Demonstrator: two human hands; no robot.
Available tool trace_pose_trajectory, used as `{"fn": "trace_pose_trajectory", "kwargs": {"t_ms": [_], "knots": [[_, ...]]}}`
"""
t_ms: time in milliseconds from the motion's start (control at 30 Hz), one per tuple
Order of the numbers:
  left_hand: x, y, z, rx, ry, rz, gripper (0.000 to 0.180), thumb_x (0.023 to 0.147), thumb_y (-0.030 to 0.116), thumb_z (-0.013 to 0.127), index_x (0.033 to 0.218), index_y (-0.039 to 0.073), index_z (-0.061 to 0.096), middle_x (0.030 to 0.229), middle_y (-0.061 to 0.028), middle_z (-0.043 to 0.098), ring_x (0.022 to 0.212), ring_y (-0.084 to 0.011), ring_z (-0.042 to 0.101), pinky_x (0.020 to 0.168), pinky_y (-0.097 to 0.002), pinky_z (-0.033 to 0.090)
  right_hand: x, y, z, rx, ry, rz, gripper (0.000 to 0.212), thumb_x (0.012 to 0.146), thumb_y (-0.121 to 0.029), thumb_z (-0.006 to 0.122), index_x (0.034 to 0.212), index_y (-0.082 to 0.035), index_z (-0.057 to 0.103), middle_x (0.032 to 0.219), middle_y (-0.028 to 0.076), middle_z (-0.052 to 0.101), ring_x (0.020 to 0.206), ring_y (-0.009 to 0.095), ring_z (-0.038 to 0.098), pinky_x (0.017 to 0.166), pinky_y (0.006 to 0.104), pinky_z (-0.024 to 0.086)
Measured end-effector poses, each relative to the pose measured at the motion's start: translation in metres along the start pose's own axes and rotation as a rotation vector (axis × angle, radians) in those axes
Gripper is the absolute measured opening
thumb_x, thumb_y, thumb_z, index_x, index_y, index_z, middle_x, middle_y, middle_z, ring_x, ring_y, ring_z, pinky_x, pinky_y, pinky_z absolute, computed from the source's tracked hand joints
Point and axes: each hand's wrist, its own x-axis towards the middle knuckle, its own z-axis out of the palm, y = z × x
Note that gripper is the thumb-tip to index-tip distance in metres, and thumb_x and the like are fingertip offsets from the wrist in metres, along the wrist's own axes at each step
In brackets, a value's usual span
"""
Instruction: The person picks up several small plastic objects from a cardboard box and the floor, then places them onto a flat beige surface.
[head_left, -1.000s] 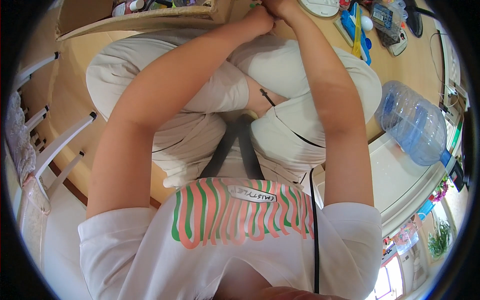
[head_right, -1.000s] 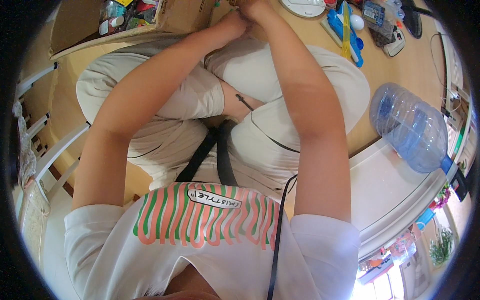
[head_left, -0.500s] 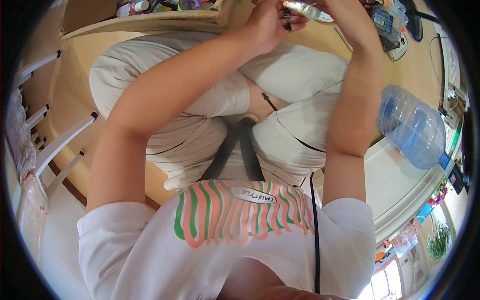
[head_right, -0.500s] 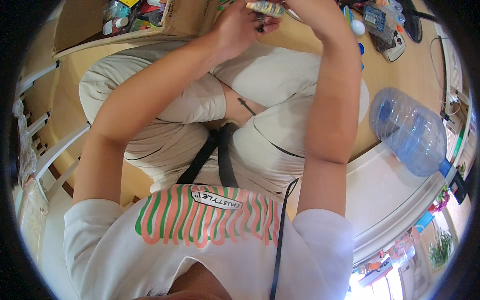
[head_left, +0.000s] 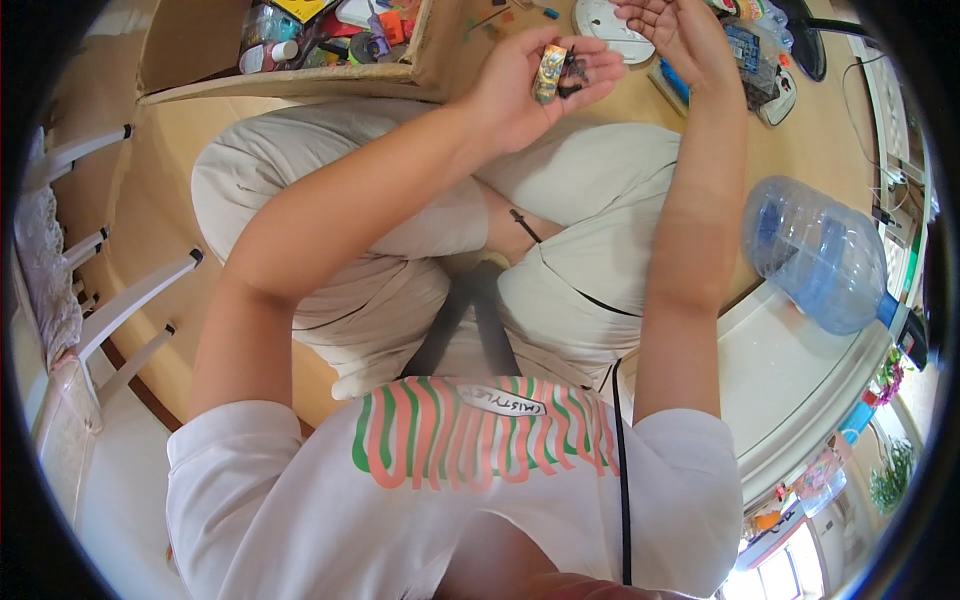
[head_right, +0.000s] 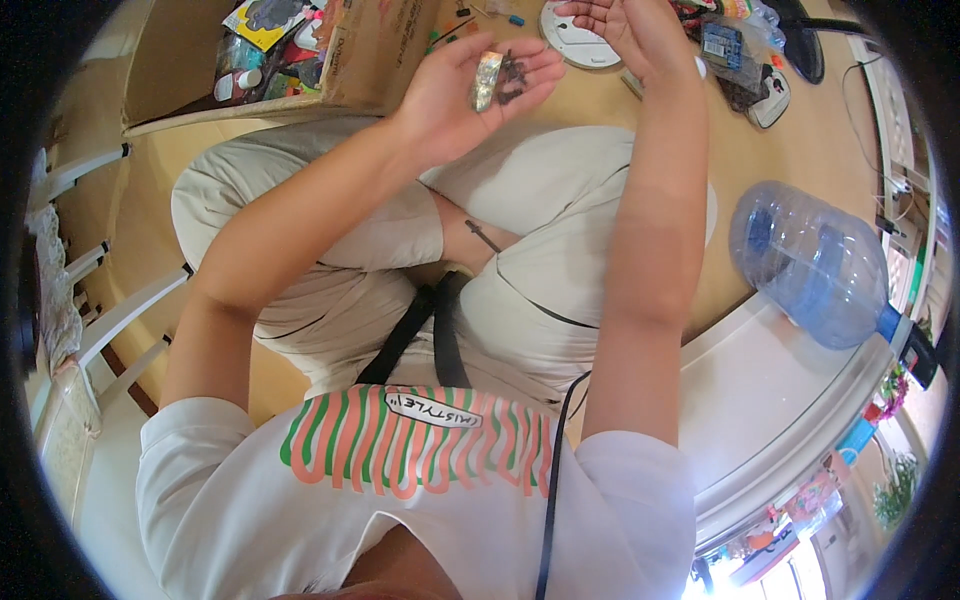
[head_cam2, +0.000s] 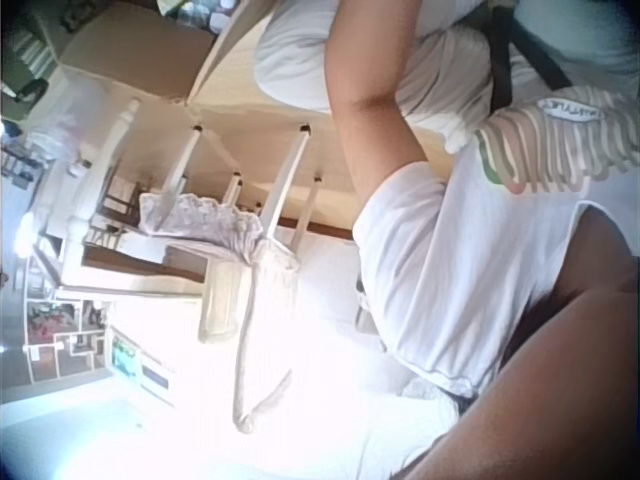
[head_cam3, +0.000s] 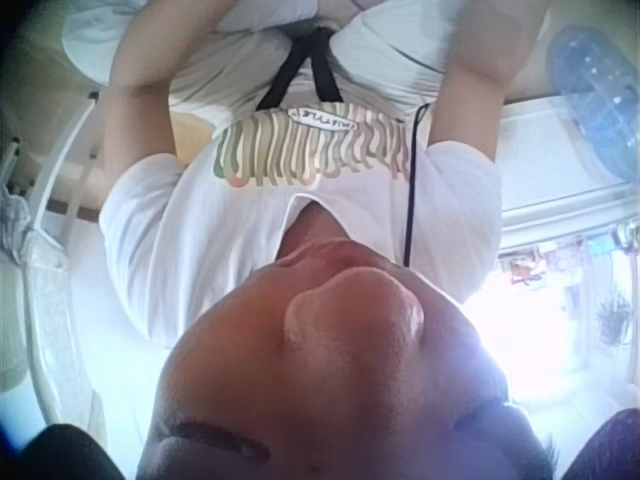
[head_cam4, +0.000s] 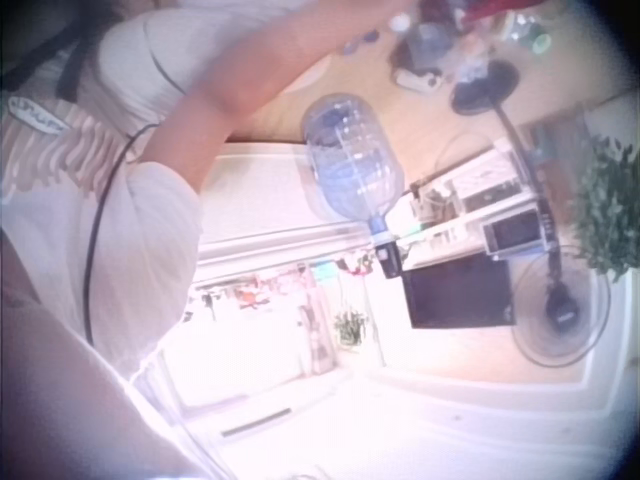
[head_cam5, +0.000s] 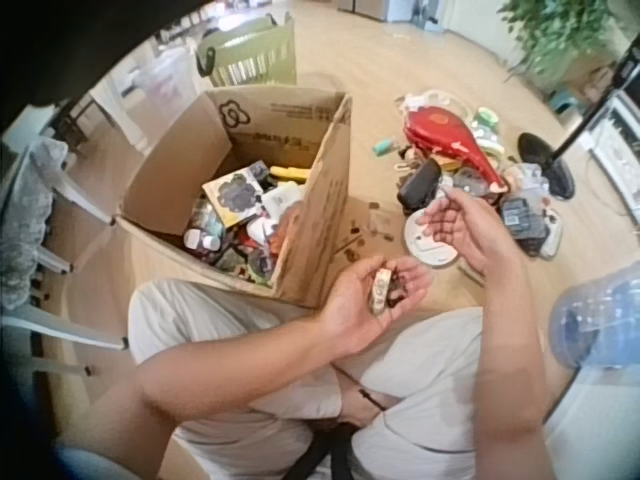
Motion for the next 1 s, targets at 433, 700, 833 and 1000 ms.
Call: {"fn": "trace_pose_trajectory", "kwargs": {"t_ms": [433, 700, 833, 1000], "knots": [[-0.081, 0.132, 0.064, 1.297, 0.125, 1.322, 0.041, 0.107, 0.026, 0.048, 0.068, 0.013, 0.048, 0.062, 0.0061, 0.04, 0.056, -0.0062, 0.034, 0.052, -0.0245, 0.027, 0.061, 0.063, -0.01, -0.13, -0.063, 0.274, 0.032, 0.103, -0.027, 0.055, 0.107, 0.003, 0.067, 0.09, 0.013, 0.073, 0.078, 0.023, 0.072, 0.073, 0.0339, 0.059], [-0.043, 0.128, 0.033, 1.704, 0.243, 1.01, 0.029, 0.106, 0.018, 0.047, 0.09, -0.003, 0.058, 0.089, -0.0127, 0.062, 0.09, -0.0225, 0.06, 0.085, -0.0363, 0.048, 0.043, 0.096, 0.037, -0.692, -0.264, 0.246, 0.036, 0.102, -0.022, 0.05, 0.12, 0.002, 0.07, 0.108, 0.014, 0.074, 0.095, 0.023, 0.074, 0.08, 0.0315, 0.06], [-0.066, 0.117, 0.055, 1.664, 0.246, 0.944, 0.025, 0.106, 0.02, 0.047, 0.1, -0.003, 0.058, 0.095, -0.0176, 0.064, 0.094, -0.0302, 0.063, 0.087, -0.0388, 0.049, 0.043, 0.092, 0.036, -0.829, -0.31, 0.224, 0.039, 0.104, -0.031, 0.053, 0.125, -0.001, 0.067, 0.109, 0.011, 0.073, 0.091, 0.02, 0.073, 0.082, 0.0315, 0.057], [-0.046, 0.117, 0.046, 1.642, 0.346, 1.001, 0.018, 0.102, 0.015, 0.054, 0.109, -0.002, 0.057, 0.103, -0.0189, 0.065, 0.101, -0.0319, 0.064, 0.091, -0.0383, 0.049, 0.048, 0.096, 0.037, -0.875, -0.294, 0.213, 0.039, 0.105, -0.031, 0.051, 0.127, -0.003, 0.066, 0.109, 0.009, 0.073, 0.094, 0.019, 0.073, 0.083, 0.0319, 0.057]]}}
